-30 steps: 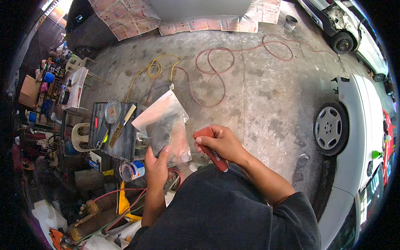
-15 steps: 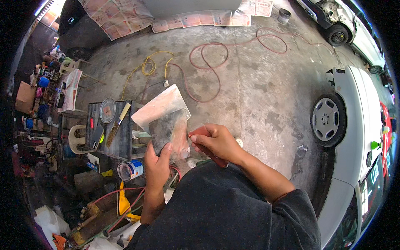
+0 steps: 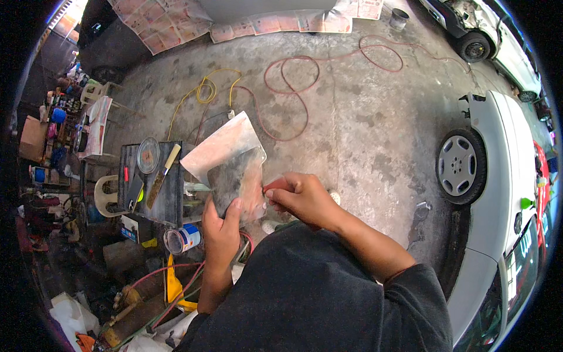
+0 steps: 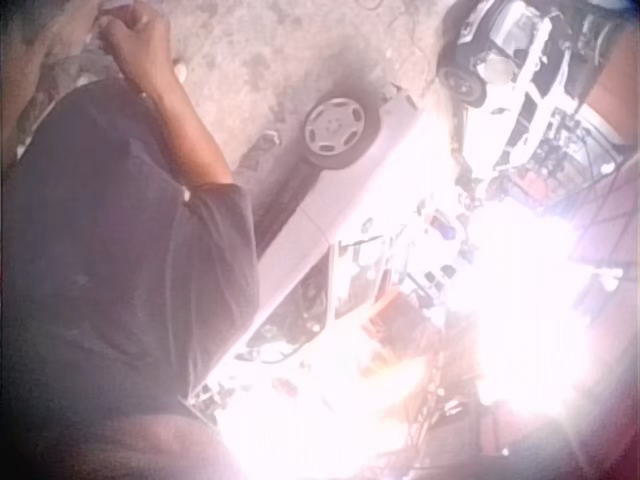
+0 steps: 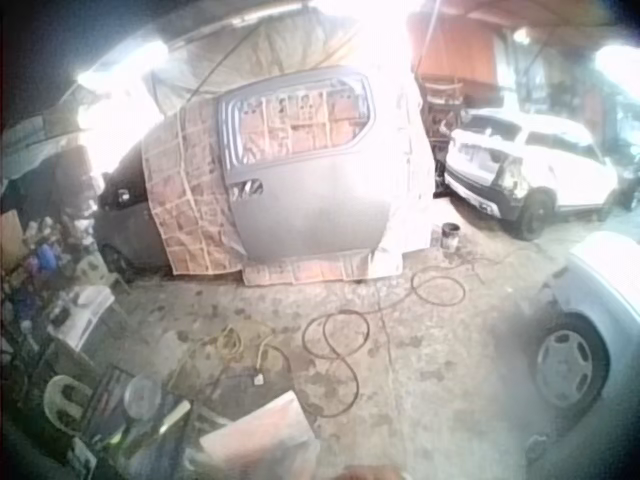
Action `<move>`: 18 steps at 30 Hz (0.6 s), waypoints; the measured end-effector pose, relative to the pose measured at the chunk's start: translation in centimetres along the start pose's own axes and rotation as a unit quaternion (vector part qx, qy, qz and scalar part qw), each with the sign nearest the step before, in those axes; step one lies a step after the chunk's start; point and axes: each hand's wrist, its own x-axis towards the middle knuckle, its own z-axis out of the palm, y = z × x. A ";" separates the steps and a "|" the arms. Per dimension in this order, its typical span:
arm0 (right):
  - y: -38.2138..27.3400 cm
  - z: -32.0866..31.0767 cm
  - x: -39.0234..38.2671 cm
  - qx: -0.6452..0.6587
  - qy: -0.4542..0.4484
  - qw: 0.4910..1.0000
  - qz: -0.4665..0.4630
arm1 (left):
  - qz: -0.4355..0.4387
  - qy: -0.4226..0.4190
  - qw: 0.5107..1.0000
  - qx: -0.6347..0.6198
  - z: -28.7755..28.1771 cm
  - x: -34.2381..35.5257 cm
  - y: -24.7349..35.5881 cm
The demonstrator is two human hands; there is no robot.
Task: The person prepares a sanding block by dipping it in water and then sands a grey car door propped against a wall. They work on the door's surface and edges, occasionally switching between two sanding blocks, before standing up and walking through the garage.
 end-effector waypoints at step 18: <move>-0.1 0.2 1.1 -0.009 -0.019 1.000 -0.003 | -0.039 0.032 0.996 -0.068 -0.3 1.7 0.3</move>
